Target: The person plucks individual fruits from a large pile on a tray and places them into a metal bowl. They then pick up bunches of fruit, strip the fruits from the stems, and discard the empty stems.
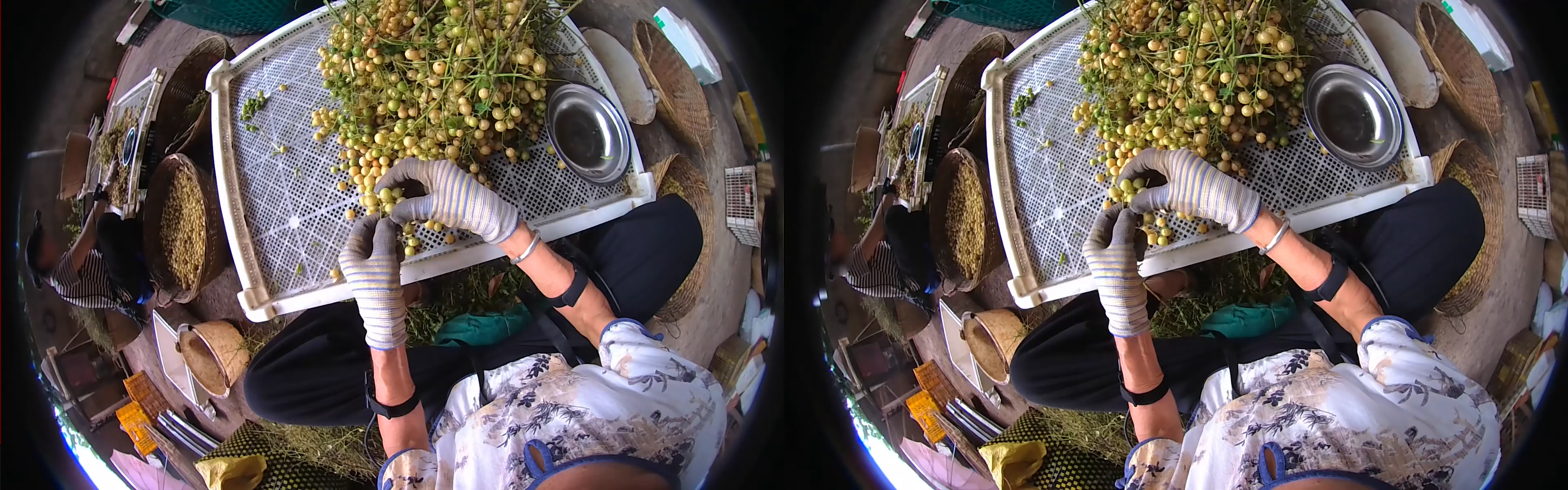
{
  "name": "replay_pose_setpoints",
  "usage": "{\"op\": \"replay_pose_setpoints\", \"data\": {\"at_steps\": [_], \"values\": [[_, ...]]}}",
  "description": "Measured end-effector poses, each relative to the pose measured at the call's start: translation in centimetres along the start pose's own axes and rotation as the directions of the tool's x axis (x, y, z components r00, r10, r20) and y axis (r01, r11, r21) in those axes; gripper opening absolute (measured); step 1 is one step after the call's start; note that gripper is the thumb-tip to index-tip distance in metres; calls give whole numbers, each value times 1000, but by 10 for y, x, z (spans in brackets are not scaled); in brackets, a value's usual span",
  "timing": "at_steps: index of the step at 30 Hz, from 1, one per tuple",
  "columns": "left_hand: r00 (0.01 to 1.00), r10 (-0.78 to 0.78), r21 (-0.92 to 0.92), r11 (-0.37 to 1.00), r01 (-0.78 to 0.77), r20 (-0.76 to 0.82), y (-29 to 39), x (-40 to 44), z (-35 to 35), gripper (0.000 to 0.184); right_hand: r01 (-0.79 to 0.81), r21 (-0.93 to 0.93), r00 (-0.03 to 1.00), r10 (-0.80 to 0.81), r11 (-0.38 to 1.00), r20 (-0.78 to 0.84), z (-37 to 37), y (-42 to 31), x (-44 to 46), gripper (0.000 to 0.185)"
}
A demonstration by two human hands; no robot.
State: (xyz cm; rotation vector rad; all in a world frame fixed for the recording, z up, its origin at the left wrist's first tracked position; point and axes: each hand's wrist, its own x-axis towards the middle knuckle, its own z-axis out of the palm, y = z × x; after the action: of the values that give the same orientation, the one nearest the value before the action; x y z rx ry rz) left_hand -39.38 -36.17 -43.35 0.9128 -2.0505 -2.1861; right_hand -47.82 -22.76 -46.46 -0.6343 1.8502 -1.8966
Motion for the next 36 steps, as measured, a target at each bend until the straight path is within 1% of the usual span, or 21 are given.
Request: {"op": "replay_pose_setpoints", "data": {"at_steps": [1, 2, 8, 10, 12, 15, 16, 17, 19, 21, 22, 24, 25, 26, 27, 29, 31, 32, 33, 34, 36], "values": [[1000, 27, 22, 999, -26, -13, -2, 1, -1, 20, 82, -131, 996, -84, 988, -10, 2, 3, 1, 36], [999, 40, 27, 999, -39, -19, -3, 1, -1, 19, 22, -50, 1000, -22, 999, 2, 3, 1, 1, 32], [999, -48, -89, 995, 49, 16, 3, -2, 1, 15, -82, 161, 995, 89, 984, -42, -1, 3, -1, 22], [997, -63, -157, 985, 71, 54, 4, -1, -1, 16, -107, 419, 989, 138, 902, -46, 4, 13, -2, 23], [993, -73, -255, 962, 94, 88, 5, 1, -4, 16, -139, 665, 972, 230, 734, -50, 14, 21, -1, 21], [998, -52, -261, 963, 59, 37, 7, -5, -4, 18, -152, 399, 939, 258, 904, -227, 8, 15, -4, 20], [999, -34, -196, 980, 39, 32, 6, -3, -7, 18, -127, 355, 953, 214, 926, -216, 5, 15, -1, 18], [1000, -12, -136, 991, 13, 5, 4, -1, -8, 18, -111, 388, 972, 181, 915, -150, 2, 11, -1, 26], [999, 31, -18, 999, -32, -32, 0, 2, -3, 20, -58, 196, 995, 72, 979, -64, -1, 1, 1, 43], [998, 55, 4, 998, -55, -22, 0, -1, 3, 21, 110, -54, 986, -116, 992, -120, 9, 11, 3, 56], [999, 50, -6, 999, -50, -11, 4, -3, 6, 20, 59, -177, 987, -84, 982, -140, 12, 15, 3, 44], [999, 14, -17, 1000, -14, -31, 4, -2, 11, 19, -55, -1, 991, 54, 998, -124, 11, 5, 1, 37], [997, -49, -139, 989, 57, 63, 4, -1, 7, 17, -113, 86, 987, 122, 990, -106, 11, 2, 1, 33], [982, -100, -250, 958, 139, 163, 4, 0, -2, 16, -110, 64, 986, 117, 992, -118, 5, 4, 1, 27], [954, -137, -349, 909, 228, 266, 3, 0, -7, 14, -150, 217, 982, 171, 965, -82, 4, 5, -3, 30], [964, -127, -354, 912, 206, 234, -2, 3, -3, 12, -228, 497, 967, 254, 837, 16, 2, 4, -5, 35], [979, -123, -288, 943, 167, 165, 4, 2, 1, 12, -117, 344, 991, 132, 931, -19, 3, 4, -3, 40], [989, -120, -179, 975, 134, 88, 10, -1, 5, 12, -58, 263, 997, 68, 963, -30, 4, 3, -1, 43], [990, -113, -182, 975, 126, 79, 11, -2, 8, 13, 2, 179, 999, 5, 984, -35, 5, 1, 0, 46], [992, -107, -185, 976, 118, 70, 12, -2, 10, 14, -87, 233, 996, 88, 969, 7, 4, -2, -1, 55], [987, -103, -205, 970, 127, 124, 10, 0, 6, 17, -90, 272, 996, 89, 958, 14, 3, 0, -3, 54]]}}
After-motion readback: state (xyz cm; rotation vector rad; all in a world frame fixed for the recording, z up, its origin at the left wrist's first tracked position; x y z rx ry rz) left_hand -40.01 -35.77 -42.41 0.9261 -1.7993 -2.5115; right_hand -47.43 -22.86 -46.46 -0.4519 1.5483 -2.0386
